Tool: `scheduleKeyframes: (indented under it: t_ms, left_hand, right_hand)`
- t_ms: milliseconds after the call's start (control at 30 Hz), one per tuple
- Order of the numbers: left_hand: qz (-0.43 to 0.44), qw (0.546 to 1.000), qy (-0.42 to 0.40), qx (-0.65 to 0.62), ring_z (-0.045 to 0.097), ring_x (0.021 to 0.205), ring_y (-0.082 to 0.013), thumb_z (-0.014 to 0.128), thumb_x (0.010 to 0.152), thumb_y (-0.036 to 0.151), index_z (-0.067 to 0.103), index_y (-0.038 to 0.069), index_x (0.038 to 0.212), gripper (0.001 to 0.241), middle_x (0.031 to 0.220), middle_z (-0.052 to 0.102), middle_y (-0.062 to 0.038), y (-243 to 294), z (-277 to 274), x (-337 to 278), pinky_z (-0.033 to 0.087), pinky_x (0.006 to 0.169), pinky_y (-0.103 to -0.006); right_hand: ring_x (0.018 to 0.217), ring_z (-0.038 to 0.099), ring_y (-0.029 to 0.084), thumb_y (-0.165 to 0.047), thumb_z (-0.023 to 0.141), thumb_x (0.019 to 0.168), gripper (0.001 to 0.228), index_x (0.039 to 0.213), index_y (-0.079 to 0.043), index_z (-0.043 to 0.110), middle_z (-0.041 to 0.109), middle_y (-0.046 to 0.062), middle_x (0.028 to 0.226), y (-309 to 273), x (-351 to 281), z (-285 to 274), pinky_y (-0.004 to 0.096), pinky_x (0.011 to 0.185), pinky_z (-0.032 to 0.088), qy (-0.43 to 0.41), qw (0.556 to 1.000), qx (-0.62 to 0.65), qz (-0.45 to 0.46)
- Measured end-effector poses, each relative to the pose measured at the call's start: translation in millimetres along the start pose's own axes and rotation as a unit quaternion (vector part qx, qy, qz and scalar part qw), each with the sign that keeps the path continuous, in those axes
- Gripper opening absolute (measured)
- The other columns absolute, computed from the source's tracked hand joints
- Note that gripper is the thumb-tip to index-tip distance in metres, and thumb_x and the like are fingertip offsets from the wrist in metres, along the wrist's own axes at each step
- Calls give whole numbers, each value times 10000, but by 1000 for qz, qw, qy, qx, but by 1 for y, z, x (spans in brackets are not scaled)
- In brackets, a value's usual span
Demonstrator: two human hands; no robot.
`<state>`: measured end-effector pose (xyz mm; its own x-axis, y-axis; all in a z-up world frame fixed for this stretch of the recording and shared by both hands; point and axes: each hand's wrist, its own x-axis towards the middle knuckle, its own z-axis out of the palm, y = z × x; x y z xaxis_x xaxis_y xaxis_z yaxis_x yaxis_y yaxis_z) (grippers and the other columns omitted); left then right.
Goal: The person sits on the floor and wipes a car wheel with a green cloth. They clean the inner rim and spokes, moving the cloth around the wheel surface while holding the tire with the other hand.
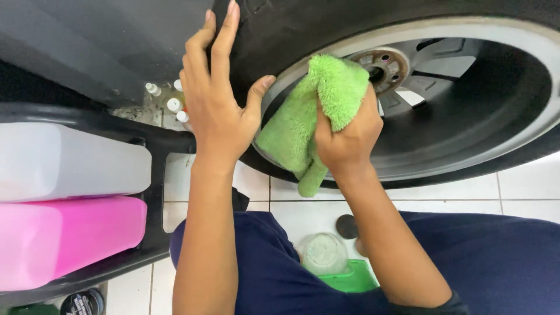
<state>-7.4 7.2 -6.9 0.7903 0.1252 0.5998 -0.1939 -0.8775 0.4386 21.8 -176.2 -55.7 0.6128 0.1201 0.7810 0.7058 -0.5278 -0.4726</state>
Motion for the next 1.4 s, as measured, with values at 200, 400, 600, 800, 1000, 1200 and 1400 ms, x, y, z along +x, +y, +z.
scheduleKeyframes:
  t_ms: [200,400,600,800,1000,1200,1400]
  left_hand:
    - [15,1000,5,5,454,1453,-325,685,1066,391,285,233,1573,664,1516,428,-139,1,-4,4,446,1020,-470]
    - [16,1000,18,15,446,1440,-323,646,1050,421,300,208,1564,655,1486,441,-158,4,-1,6,445,991,-465]
    - [29,999,22,-4,441,1428,-344,657,1035,377,342,150,1543,639,1450,441,-159,10,-1,7,429,1028,-486]
    - [27,999,19,-5,429,1435,-351,668,1041,348,329,147,1546,641,1461,431,-162,11,-2,4,412,1079,-498]
    - [26,999,21,-5,441,1438,-352,629,1061,414,322,163,1553,631,1477,428,-154,10,0,4,420,1085,-498]
    - [7,1000,1,-16,404,1490,-322,704,1049,350,296,210,1565,672,1471,440,-133,2,-4,5,423,1104,-495]
    - [8,1000,-7,-17,526,1251,-357,669,1058,397,377,144,1471,565,1436,408,-121,-7,-2,4,456,1014,-477]
  right_hand:
    - [1023,622,442,-251,629,907,455,1313,-60,556,559,209,1244,15,-1,-13,491,696,511,-128,985,-110,33]
    - [971,671,487,-124,673,965,252,1157,37,643,582,290,1234,43,21,-56,492,752,543,54,984,-168,-36]
    - [953,629,446,-295,681,822,713,1397,-2,378,571,191,1242,24,2,-23,500,730,498,-83,978,-104,158]
    - [942,626,443,-145,659,851,483,1286,6,513,550,221,1243,31,9,-45,480,662,495,-46,990,-116,59]
    - [1109,608,461,-234,660,825,708,1431,-15,366,538,216,1340,25,-8,-9,497,865,511,-82,983,-53,158]
    - [901,553,450,-172,670,751,611,1266,28,410,474,201,1164,9,-43,49,524,549,466,-231,963,-88,103]
    - [820,516,421,77,528,652,152,790,140,522,506,288,1121,17,-106,81,449,503,458,-261,950,-145,-88]
